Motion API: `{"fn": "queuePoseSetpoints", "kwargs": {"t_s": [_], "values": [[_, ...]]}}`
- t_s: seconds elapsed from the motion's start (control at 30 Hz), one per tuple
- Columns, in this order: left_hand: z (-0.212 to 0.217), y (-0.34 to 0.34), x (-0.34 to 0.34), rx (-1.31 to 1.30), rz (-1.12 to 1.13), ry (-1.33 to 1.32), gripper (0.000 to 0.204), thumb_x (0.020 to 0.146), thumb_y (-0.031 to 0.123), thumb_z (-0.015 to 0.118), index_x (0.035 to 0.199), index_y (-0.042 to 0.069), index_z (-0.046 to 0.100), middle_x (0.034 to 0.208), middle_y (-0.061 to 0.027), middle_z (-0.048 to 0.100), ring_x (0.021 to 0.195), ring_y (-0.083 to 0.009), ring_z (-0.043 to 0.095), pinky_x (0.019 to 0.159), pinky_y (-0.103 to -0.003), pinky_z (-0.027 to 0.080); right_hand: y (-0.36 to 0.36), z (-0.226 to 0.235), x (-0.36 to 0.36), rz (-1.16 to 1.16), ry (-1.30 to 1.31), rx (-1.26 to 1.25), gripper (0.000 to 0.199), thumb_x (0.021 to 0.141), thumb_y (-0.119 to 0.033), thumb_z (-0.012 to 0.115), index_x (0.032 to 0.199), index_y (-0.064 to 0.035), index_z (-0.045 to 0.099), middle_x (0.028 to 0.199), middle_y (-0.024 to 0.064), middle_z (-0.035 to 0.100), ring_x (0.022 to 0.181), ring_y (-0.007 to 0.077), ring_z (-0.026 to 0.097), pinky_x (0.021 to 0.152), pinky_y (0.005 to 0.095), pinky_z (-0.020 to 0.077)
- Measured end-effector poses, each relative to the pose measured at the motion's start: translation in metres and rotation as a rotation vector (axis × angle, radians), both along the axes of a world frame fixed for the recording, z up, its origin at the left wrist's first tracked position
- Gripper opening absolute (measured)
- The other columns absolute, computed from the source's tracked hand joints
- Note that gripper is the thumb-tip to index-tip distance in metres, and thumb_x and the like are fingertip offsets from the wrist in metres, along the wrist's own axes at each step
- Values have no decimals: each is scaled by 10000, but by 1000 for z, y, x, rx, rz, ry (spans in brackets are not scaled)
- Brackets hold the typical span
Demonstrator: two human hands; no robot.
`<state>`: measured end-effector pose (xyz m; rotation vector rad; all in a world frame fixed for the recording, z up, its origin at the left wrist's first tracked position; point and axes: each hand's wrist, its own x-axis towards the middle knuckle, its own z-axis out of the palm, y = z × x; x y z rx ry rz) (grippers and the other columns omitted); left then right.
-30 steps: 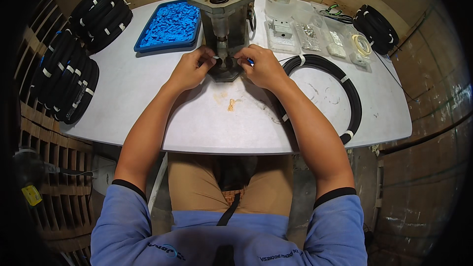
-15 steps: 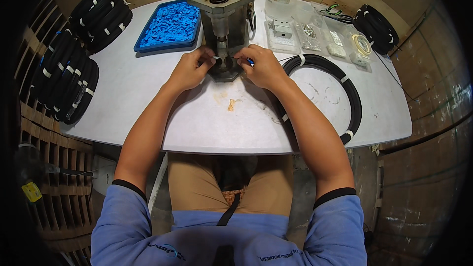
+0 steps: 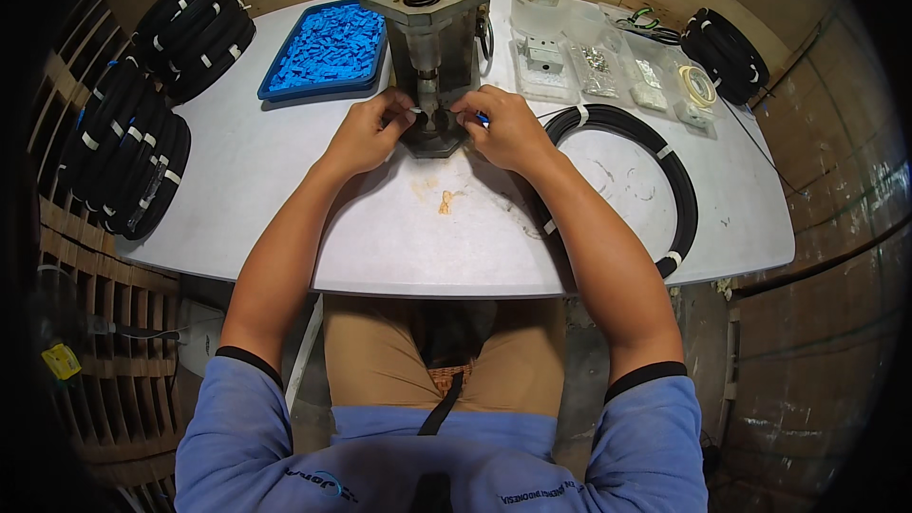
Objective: Winding and processing wire coils using a terminal crimping machine.
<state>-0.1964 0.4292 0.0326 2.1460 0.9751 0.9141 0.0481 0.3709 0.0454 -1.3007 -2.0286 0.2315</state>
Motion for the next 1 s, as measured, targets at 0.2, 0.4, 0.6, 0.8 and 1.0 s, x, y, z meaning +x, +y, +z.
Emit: {"fn": "queuePoseSetpoints", "kwargs": {"t_s": [0.2,0.4,0.6,0.8,1.0], "values": [[-1,0,0,7,-3,-9,186,967,155,674,1067,0,653,868,-145,710,782,-225,670,762,-355,533,-1,1,-1,1,11,-9,283,813,23,678,1078,-59,733,930,111,705,879,277,706,828,366,564],[-2,0,0,13,-1,-16,181,966,151,675,1066,1,653,846,-139,703,762,-214,662,748,-349,529,-1,0,-1,9,18,-4,261,819,6,677,1066,-59,729,938,123,697,880,297,699,821,381,564],[0,0,0,6,3,0,190,966,154,676,1074,0,655,876,-152,713,796,-234,681,770,-353,534,0,-1,0,6,22,-5,254,823,-1,680,1064,-62,733,940,125,697,881,298,698,822,380,564],[1,0,0,3,7,16,205,966,166,675,1085,0,657,916,-159,725,839,-255,698,798,-361,538,0,0,0,-6,13,-11,277,820,19,685,1081,-59,737,948,114,710,887,275,708,829,360,564],[1,-1,-1,-13,4,9,193,967,166,674,1069,2,658,907,-151,723,821,-247,687,793,-358,536,-2,2,-2,-1,31,-26,257,830,7,681,1072,-57,737,970,133,709,887,294,708,826,367,571]]}}
